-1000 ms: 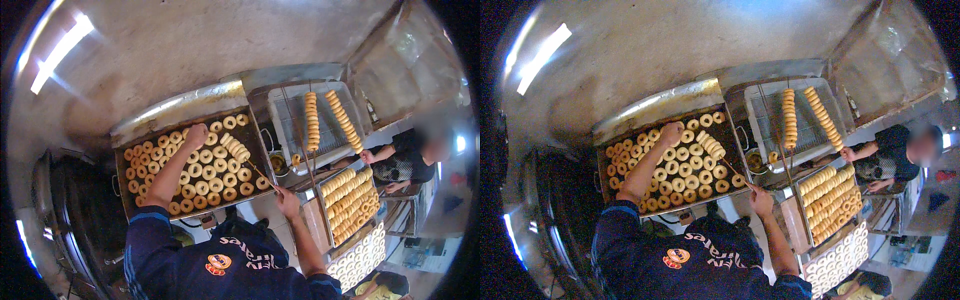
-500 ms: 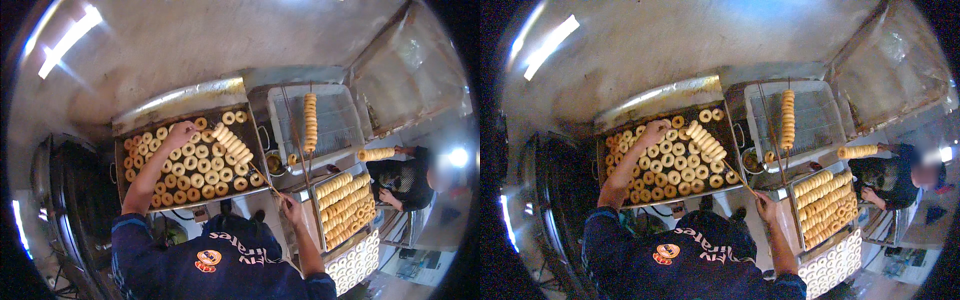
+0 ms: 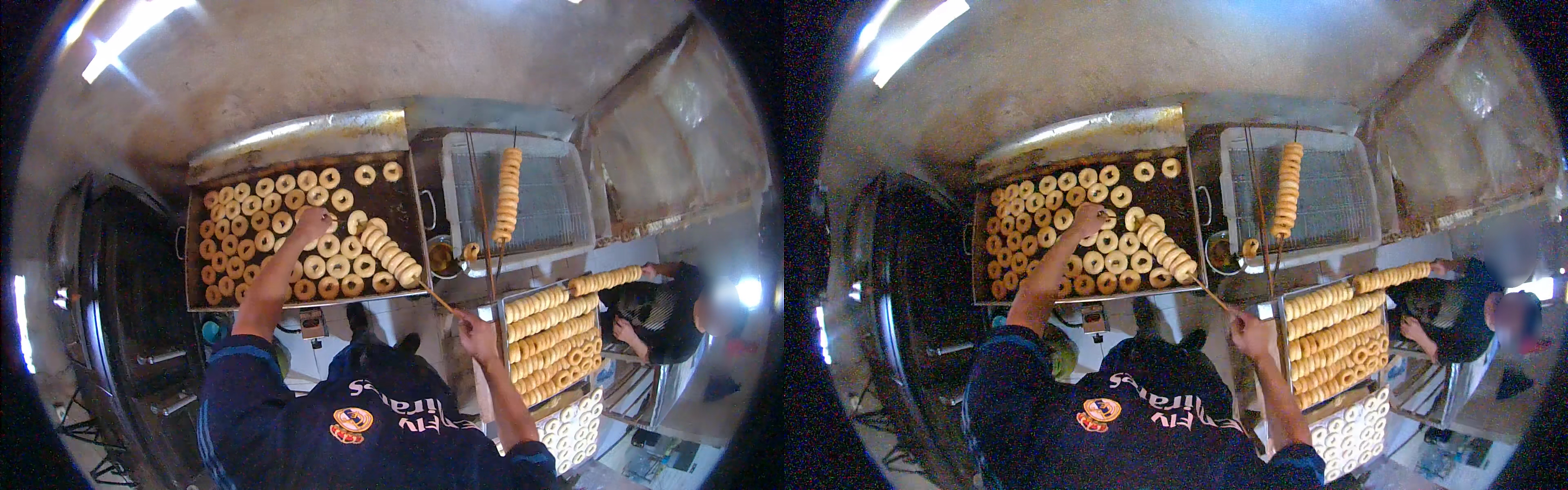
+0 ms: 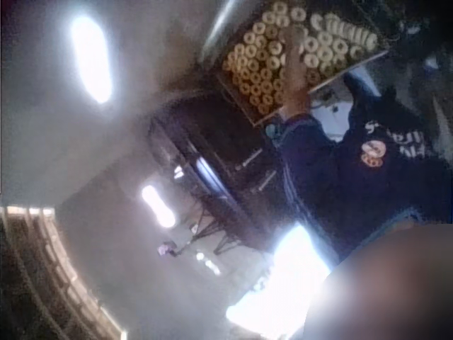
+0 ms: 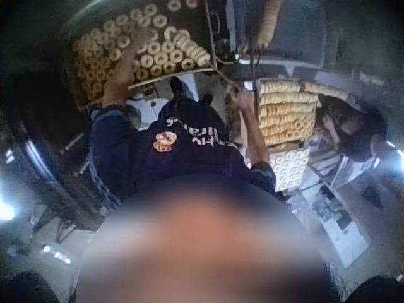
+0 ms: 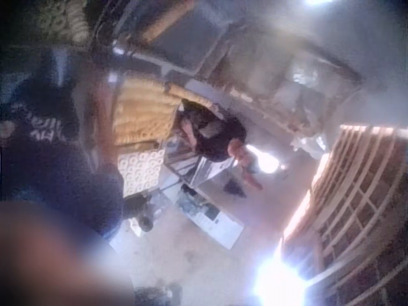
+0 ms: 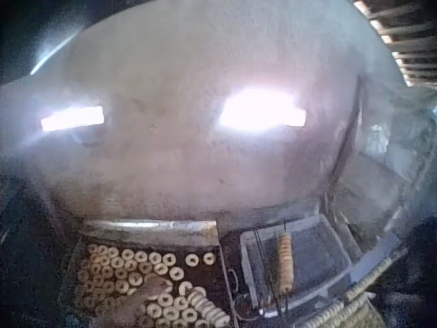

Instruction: The person arranges cooked donuts on a tray and uses a long metal skewer to thread them into a spiral shape. They then transfer the assembled donut spirals to a cooling rack and load raw donut dough from a wooden board onto a griddle for cooking.

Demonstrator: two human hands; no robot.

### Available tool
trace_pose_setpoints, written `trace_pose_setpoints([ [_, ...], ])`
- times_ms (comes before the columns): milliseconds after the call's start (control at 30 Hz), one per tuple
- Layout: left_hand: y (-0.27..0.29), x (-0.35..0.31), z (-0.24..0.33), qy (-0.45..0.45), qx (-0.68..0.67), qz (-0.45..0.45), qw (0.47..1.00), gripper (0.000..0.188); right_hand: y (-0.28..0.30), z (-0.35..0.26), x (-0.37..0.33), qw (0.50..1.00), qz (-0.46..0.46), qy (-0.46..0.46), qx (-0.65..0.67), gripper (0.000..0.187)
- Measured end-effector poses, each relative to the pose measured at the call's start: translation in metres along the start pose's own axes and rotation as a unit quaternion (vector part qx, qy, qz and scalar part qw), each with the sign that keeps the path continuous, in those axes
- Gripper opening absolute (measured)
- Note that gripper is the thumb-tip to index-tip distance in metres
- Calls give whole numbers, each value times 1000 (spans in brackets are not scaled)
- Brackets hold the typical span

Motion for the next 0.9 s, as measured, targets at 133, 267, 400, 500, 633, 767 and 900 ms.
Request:
trace_pose_setpoints([
  [133,15,5,-3,-5,-45,-55,997,26,-57,8,33,998,45,16,39,39],
  [267,19,-1,14,-66,-21,-57,996,22,-33,-21,34,1000,16,-8,-1,38],
  [400,34,22,17,49,8,47,998,24,-19,-27,25,998,8,-21,-65,37],
  [500,35,47,-26,98,70,-34,992,27,-45,-21,47,1000,2,-4,-29,35],
  [633,58,62,-37,-9,-63,18,998,30,-75,-19,78,998,36,12,44,34],
  [767,65,76,-28,-32,-69,-27,997,31,-91,-27,109,994,86,29,66,34],
  [900,47,62,-30,-69,-109,-22,991,26,-74,-59,117,998,33,-28,-34,34],
])
Point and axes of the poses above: each hand's wrist, its own x-axis towards the middle knuckle, its own y-axis out of the back of the hand, z = x × y, the point moved 4 cm from there along x, towards the middle knuckle, and after that the axes turned 8 degrees about y, right-handed, at the moved point
